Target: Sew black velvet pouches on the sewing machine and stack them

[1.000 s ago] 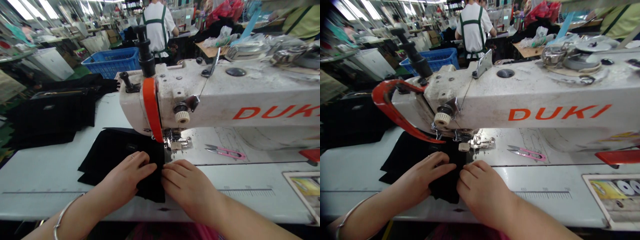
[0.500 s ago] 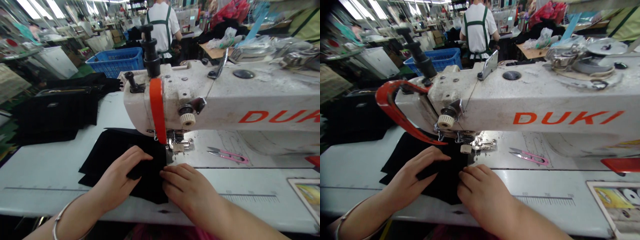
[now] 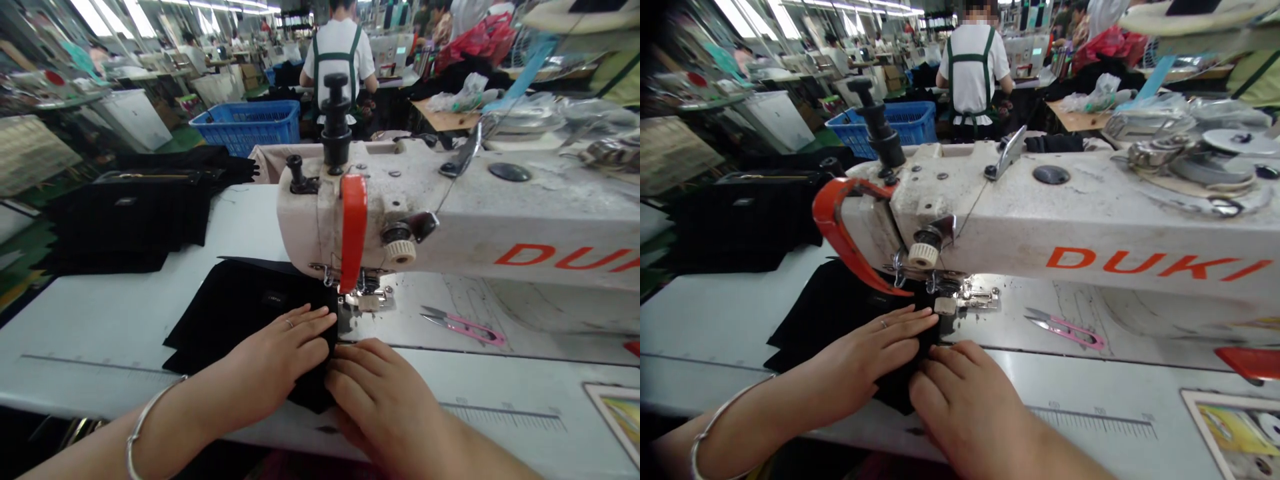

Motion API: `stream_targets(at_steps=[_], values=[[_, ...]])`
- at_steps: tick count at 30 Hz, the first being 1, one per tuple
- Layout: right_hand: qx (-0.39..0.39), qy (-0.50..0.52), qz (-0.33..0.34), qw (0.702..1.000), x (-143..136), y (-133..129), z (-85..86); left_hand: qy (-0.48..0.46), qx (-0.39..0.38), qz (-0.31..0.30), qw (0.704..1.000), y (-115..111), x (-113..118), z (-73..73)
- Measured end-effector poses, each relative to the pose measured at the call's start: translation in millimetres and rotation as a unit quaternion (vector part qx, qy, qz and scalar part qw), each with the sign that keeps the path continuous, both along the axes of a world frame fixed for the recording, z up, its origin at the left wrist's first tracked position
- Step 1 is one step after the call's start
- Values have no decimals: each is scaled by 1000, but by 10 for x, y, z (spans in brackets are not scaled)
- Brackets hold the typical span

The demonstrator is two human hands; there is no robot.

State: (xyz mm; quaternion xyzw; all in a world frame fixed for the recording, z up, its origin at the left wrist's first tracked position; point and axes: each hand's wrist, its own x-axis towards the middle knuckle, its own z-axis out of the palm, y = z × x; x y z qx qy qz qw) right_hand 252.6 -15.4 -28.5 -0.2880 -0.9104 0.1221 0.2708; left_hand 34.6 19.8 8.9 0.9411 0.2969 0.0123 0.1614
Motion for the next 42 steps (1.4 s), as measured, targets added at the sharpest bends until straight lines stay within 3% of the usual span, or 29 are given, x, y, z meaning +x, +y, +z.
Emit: stream_targets(at_steps=[3, 9, 17, 23, 28, 32, 37, 42], values=[[0, 11, 5, 1000, -11, 5, 6, -21, 10, -5, 1000, -16, 21, -38], [88, 46, -12, 995, -32, 10, -46, -36, 21, -12, 999, 12, 28, -64], [98, 29, -19, 995, -37, 47, -40, -29, 61, -26, 997, 200, 0, -145], [69, 44, -25, 996, -25, 28, 4, -63, 58, 73, 994, 240, -32, -9], [56, 42, -19, 997, -26, 15, -20, -5, 144, -24, 989, 44, 104, -69], [47, 44, -1, 998, -22, 21, -14, 3, 185, -12, 983, -51, 167, -192], [53, 14, -7, 998, 0, 11, -20, 17, 158, -22, 987, 78, 52, -239], [63, -18, -47, 997, 37, -36, -63, 8, 124, 67, 990, 9, -159, -185]])
